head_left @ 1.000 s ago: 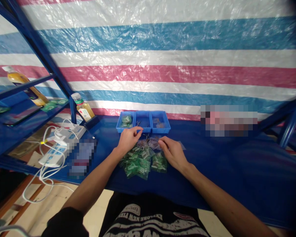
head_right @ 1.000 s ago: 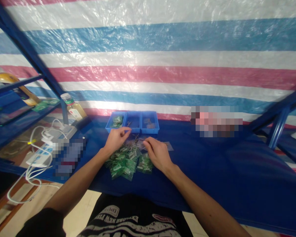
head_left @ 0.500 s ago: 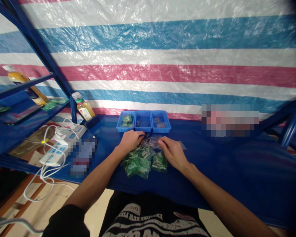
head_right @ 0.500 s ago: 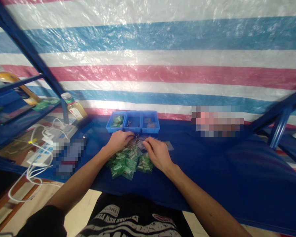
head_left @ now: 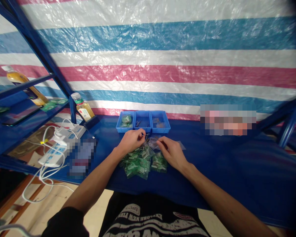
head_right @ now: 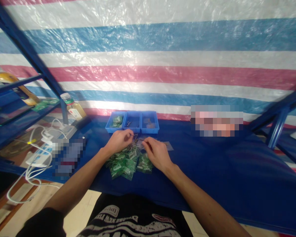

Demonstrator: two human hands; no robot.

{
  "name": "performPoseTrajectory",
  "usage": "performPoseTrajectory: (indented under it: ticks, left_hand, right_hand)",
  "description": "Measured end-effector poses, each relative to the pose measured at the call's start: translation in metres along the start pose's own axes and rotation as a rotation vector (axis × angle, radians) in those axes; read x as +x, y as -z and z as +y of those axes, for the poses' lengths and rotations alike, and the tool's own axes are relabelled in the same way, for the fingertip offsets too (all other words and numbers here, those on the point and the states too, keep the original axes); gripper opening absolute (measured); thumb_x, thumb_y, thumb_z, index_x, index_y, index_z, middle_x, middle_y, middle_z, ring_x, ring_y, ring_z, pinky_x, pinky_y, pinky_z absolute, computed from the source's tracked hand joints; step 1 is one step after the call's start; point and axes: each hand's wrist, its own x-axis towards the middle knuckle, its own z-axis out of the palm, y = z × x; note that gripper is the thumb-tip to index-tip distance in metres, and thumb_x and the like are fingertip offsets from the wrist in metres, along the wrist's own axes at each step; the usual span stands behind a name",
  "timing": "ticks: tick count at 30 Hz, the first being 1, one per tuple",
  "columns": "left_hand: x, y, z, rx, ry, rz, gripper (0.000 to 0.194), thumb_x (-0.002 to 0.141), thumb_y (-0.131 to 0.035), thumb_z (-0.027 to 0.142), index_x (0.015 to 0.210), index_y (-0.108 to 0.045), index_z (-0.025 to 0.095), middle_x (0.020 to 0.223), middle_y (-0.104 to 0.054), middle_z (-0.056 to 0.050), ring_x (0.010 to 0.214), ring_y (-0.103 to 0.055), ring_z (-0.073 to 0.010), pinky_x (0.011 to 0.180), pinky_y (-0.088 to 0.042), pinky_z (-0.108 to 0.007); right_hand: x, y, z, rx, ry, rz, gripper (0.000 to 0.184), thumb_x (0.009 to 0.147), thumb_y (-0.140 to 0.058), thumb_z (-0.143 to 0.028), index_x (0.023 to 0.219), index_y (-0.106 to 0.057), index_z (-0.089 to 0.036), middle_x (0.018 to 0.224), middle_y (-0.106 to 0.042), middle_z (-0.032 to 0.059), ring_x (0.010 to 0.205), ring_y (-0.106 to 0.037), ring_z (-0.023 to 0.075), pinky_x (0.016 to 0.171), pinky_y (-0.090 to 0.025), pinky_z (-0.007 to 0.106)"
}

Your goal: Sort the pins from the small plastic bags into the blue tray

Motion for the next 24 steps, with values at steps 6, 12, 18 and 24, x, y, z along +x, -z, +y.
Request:
performPoseTrajectory:
  ticks: [6, 12, 18, 24]
  left_hand:
    - [-0.004, 0.008, 0.014, -0.181, -0.129, -0.032, 0.007, 0.093, -0.057, 0.019, 0.094, -0.063, 0.019, 0.072, -0.063, 0.003, 0.062, -0.057, -0.0105, 0.064, -0.043, -0.021]
    - [-0.005, 0.013, 0.024, -0.283, -0.252, -0.049, 0.023, 0.102, -0.054, 0.031, 0.100, -0.072, 0.017, 0.093, -0.073, -0.008, 0.082, -0.067, -0.0157, 0.075, -0.051, -0.024]
    - [-0.005, 0.011, 0.026, -0.333, -0.304, -0.068, 0.023, 0.103, -0.055, 0.030, 0.101, -0.074, 0.017, 0.094, -0.076, -0.008, 0.086, -0.070, -0.0166, 0.080, -0.053, -0.025]
    - [-0.006, 0.009, 0.027, -0.314, -0.273, -0.079, 0.024, 0.102, -0.056, 0.033, 0.102, -0.075, 0.017, 0.093, -0.077, -0.007, 0.081, -0.070, -0.0155, 0.077, -0.053, -0.025]
  right_hand:
    - [0.001, -0.004, 0.004, 0.010, 0.031, -0.030, 0.017, 0.104, -0.049, -0.032, 0.104, -0.063, -0.023, 0.085, -0.069, 0.0031, 0.069, -0.063, 0.0193, 0.068, -0.047, 0.031]
    - [0.001, -0.006, 0.005, 0.008, 0.074, -0.046, 0.021, 0.104, -0.049, -0.029, 0.118, -0.064, -0.024, 0.094, -0.070, 0.0056, 0.080, -0.066, 0.0217, 0.072, -0.050, 0.033]
    - [0.001, -0.005, 0.006, 0.004, 0.093, -0.077, 0.019, 0.105, -0.049, -0.028, 0.112, -0.066, -0.024, 0.096, -0.068, 0.0060, 0.082, -0.066, 0.0217, 0.076, -0.050, 0.032]
    - [0.001, -0.004, 0.004, 0.010, 0.093, -0.066, 0.019, 0.105, -0.049, -0.030, 0.104, -0.067, -0.024, 0.092, -0.067, 0.0055, 0.078, -0.065, 0.0208, 0.073, -0.050, 0.032]
